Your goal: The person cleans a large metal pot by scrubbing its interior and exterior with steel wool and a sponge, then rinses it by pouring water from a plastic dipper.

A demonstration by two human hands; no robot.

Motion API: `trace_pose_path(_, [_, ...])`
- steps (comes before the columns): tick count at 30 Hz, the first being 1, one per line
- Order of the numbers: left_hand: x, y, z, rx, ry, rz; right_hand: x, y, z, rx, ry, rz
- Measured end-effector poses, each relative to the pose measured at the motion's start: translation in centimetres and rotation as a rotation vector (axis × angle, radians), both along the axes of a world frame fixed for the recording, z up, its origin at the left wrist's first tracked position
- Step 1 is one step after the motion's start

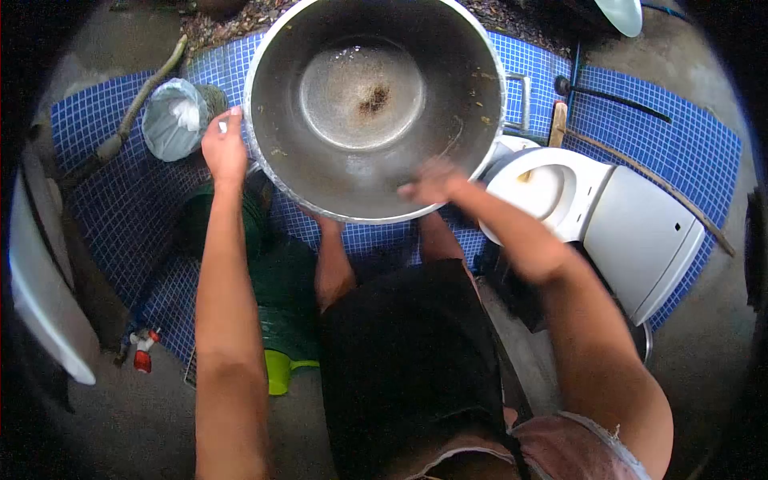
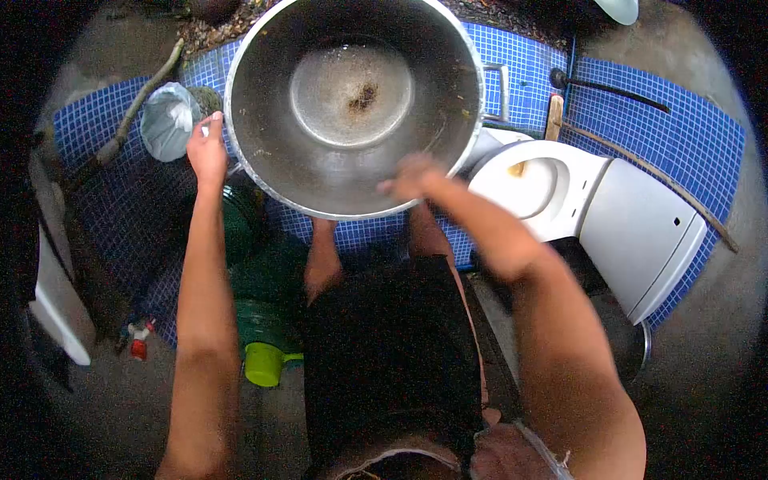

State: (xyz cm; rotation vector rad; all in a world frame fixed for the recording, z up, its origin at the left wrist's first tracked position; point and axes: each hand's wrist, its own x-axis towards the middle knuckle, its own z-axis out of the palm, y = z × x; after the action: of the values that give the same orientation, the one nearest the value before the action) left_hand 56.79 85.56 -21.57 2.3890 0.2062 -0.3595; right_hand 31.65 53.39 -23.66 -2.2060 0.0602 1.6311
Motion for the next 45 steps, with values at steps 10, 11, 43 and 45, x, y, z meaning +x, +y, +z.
trace_pose_path(10, [-3.0,0.3,-0.7,-0.024,-0.180,0.061,-0.5,3.8,-2.4,0.218,-0.127,-0.268])
trace_pose_path(11, [-3.2,0.3,-0.3,-0.016,-0.176,0.072,-0.2,-3.9,-3.6,0.012,-0.217,-0.027])
trace_pose_path(43, [-3.8,-2.0,0.2,0.122,-0.055,0.024,6.5,-17.9,-3.5,-0.656,-0.496,1.312])
trace_pose_path(45, [-3.7,-2.0,-0.4,-0.032,-0.092,0.037,4.3,-15.0,-0.8,-0.700,-0.475,1.059])
